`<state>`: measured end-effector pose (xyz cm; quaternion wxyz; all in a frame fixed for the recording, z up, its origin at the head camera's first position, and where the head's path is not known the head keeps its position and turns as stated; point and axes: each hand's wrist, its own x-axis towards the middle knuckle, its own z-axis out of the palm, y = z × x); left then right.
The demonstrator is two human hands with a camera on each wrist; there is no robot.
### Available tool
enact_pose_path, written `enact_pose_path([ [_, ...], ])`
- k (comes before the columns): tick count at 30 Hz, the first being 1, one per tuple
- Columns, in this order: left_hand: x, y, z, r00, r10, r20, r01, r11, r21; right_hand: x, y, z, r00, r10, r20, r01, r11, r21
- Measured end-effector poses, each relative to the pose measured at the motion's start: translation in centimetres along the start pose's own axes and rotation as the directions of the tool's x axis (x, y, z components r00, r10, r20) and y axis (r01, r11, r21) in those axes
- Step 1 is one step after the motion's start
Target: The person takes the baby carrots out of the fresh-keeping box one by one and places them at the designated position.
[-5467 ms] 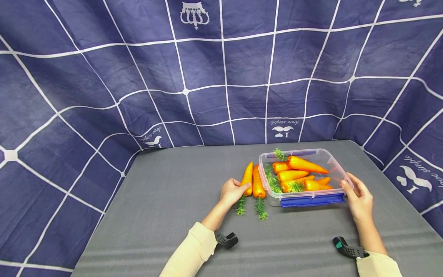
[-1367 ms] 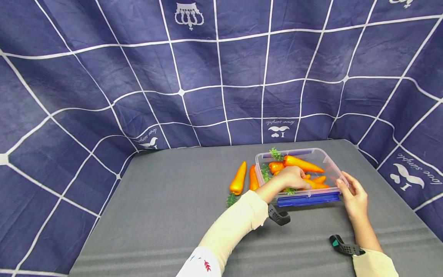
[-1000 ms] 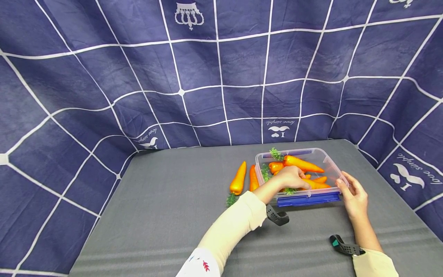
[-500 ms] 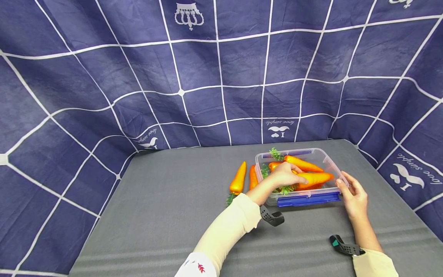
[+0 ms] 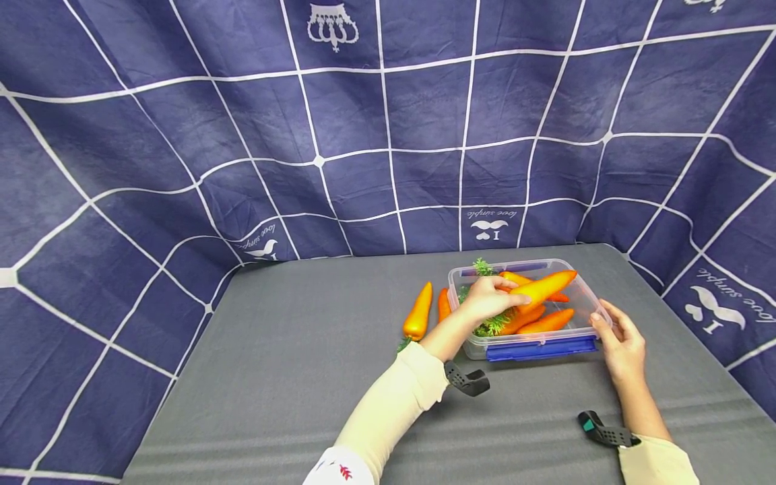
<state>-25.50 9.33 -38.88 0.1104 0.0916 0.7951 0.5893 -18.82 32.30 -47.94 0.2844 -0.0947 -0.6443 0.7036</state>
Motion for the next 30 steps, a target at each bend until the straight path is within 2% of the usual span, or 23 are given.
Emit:
enact_pose_path([
  [5, -0.3, 0.0, -0.5, 0.999, -0.035, -0.023, 0.031, 0.986, -0.165, -0.1, -0.1, 0.0, 1.0, -0.006, -0.002, 0.006, 1.0, 0.013],
  [8, -0.5, -0.1, -0.8, 0.999, -0.047, -0.026, 0.039, 0.973, -0.227, -0.1, -0.1, 0.1, 1.0, -0.004, -0.002, 0.004, 1.0, 0.017],
  [16, -0.9, -0.4, -1.5, 0.997, -0.079, -0.021, 0.07, 0.956, -0.283, 0.0, 0.1, 0.0, 1.0, 0.01, -0.003, -0.01, 0.999, 0.039],
  [23, -1.5, -0.6, -2.0, 0.997, -0.076, -0.009, 0.068, 0.926, -0.373, 0.0, 0.1, 0.0, 1.0, -0.006, 0.0, 0.006, 0.999, 0.032],
  [30, -2.3, -1.2, -3.0, 0.997, -0.079, -0.012, 0.067, 0.903, -0.424, 0.0, 0.0, 0.2, 1.0, -0.017, -0.006, 0.017, 1.0, 0.017],
])
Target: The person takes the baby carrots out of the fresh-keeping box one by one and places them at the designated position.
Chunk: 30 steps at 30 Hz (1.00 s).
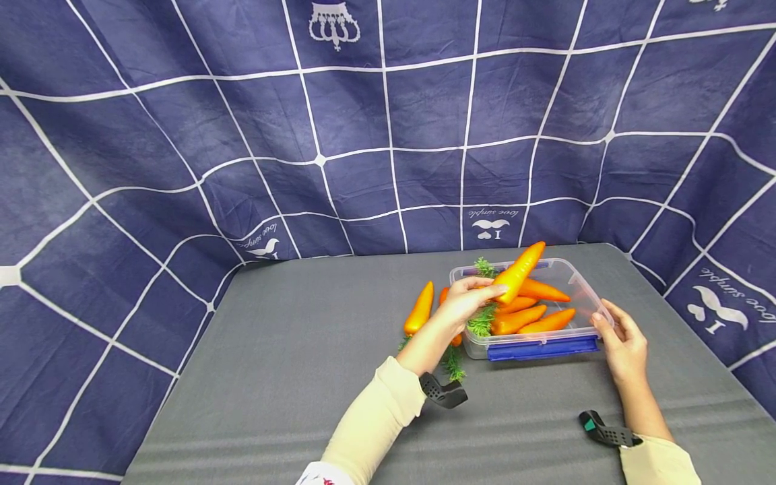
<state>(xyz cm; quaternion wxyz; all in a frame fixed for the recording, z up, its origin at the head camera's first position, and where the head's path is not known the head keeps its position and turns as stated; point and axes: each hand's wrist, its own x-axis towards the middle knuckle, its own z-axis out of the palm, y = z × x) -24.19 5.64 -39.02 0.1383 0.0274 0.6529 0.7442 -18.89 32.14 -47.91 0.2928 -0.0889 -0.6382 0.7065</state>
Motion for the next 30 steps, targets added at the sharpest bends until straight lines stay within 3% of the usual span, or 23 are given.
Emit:
enact_pose_path([
  [14, -1.2, -0.4, -3.0, 0.999, 0.043, 0.027, -0.04, 0.994, -0.101, 0.1, 0.1, 0.0, 1.0, 0.016, -0.006, -0.016, 1.0, -0.002],
  [22, -2.0, -0.3, -4.9, 1.0, -0.005, 0.015, 0.006, 0.997, -0.071, -0.1, 0.0, -0.2, 0.999, 0.032, -0.014, -0.032, 0.999, 0.004],
  [30, -2.8, -0.4, -7.7, 1.0, -0.006, -0.022, 0.006, 0.999, -0.034, -0.2, -0.2, 0.0, 1.0, 0.029, -0.006, -0.029, 1.0, 0.006],
])
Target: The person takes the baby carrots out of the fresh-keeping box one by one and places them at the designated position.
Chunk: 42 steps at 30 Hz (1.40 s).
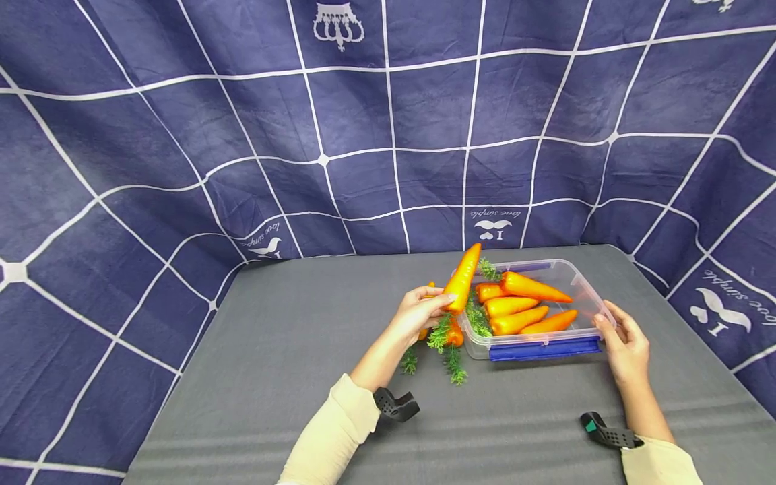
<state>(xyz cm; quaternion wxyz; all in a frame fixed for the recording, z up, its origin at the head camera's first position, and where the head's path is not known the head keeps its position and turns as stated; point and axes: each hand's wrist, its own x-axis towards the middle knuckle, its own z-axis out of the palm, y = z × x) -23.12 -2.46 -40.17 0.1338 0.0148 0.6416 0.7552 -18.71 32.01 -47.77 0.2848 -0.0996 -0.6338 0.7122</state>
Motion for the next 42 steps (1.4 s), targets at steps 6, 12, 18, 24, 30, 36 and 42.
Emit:
enact_pose_path([
  [6, -0.4, -0.3, -2.2, 1.0, 0.003, -0.029, -0.002, 0.999, 0.032, 0.0, 0.0, 0.1, 1.0, 0.017, -0.009, -0.016, 1.0, 0.016],
  [12, -0.6, -0.9, -4.4, 0.998, -0.009, -0.062, 0.014, 0.997, 0.077, 0.0, -0.1, 0.2, 1.0, -0.004, -0.01, 0.004, 1.0, 0.022],
  [18, -0.9, -1.8, -6.4, 0.995, -0.019, -0.098, 0.028, 0.995, 0.094, -0.1, -0.1, 0.2, 1.0, -0.008, -0.003, 0.008, 1.0, 0.019],
  [24, -1.4, -2.6, -7.8, 0.99, -0.024, -0.137, 0.041, 0.991, 0.127, -0.1, -0.1, 0.2, 1.0, -0.003, -0.005, 0.003, 1.0, 0.03],
  [30, -1.7, -3.3, -8.6, 0.985, 0.0, -0.173, 0.031, 0.985, 0.172, 0.0, 0.0, 0.1, 0.999, -0.038, 0.012, 0.038, 0.999, 0.04],
  [36, -1.3, -4.1, -8.9, 0.978, 0.03, -0.207, 0.018, 0.975, 0.224, -0.1, -0.1, 0.0, 1.0, -0.029, 0.006, 0.029, 0.999, 0.032],
  [42, -0.9, -4.6, -9.0, 0.976, 0.026, -0.215, 0.027, 0.971, 0.24, -0.1, -0.2, 0.0, 1.0, -0.006, 0.007, 0.006, 1.0, 0.009],
])
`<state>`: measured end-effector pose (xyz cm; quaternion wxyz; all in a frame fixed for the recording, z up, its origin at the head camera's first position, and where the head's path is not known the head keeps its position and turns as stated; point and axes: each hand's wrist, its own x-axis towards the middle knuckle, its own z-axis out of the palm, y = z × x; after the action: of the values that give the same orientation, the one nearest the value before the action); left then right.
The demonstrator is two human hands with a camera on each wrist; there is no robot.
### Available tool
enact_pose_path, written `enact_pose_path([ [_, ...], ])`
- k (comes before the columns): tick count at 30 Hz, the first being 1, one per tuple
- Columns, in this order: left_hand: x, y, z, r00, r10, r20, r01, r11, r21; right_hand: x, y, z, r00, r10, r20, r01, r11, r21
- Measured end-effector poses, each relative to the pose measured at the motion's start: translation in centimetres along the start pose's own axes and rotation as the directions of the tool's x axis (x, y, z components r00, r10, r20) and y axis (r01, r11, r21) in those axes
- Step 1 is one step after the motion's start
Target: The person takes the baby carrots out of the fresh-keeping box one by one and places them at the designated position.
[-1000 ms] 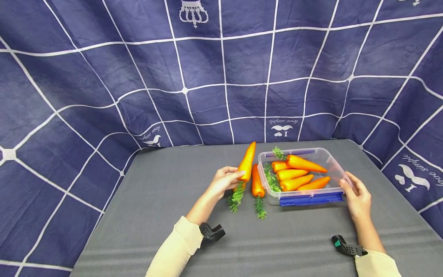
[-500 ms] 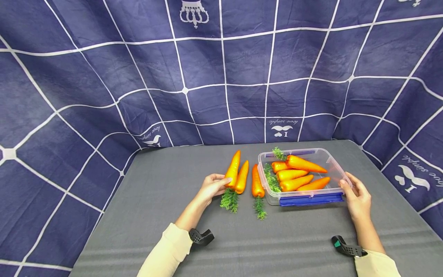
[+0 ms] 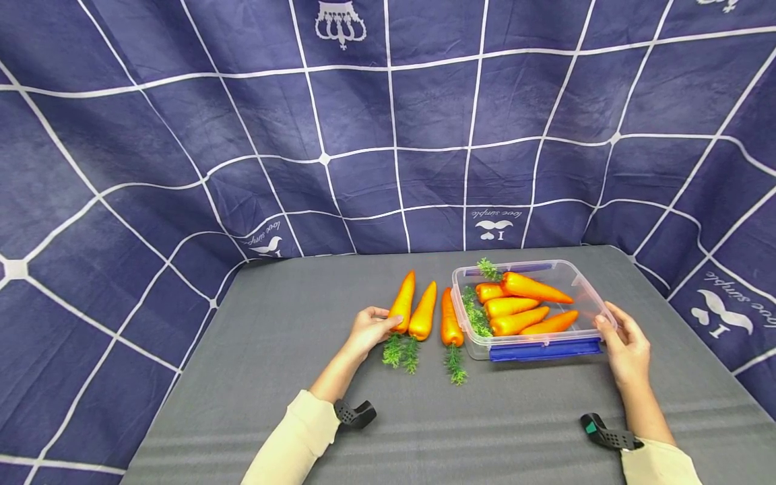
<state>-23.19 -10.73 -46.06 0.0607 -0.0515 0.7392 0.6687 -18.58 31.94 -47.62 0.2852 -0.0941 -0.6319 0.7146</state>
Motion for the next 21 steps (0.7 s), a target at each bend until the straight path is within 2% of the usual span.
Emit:
enact_pose_path([
  [9, -0.1, -0.1, 0.8, 0.999, -0.02, 0.027, 0.018, 0.997, 0.078, 0.1, 0.0, 0.0, 1.0, 0.009, -0.003, -0.009, 1.0, -0.011],
  [12, -0.1, -0.2, 1.1, 0.999, -0.014, 0.045, 0.01, 0.996, 0.088, 0.0, 0.0, 0.0, 1.0, 0.017, -0.005, -0.017, 1.0, -0.012],
  [16, -0.2, -0.2, 1.2, 0.999, -0.004, 0.039, -0.001, 0.994, 0.112, 0.1, 0.0, 0.0, 1.0, 0.02, -0.004, -0.02, 1.0, -0.019],
  [19, -0.3, -0.1, 1.2, 0.999, 0.02, 0.029, -0.025, 0.983, 0.184, 0.1, 0.0, -0.1, 1.0, 0.021, -0.006, -0.021, 0.999, -0.027],
  [21, -0.3, 0.0, 1.1, 0.999, 0.041, 0.02, -0.045, 0.965, 0.257, 0.1, 0.1, -0.1, 1.0, 0.024, -0.009, -0.024, 0.999, -0.033],
])
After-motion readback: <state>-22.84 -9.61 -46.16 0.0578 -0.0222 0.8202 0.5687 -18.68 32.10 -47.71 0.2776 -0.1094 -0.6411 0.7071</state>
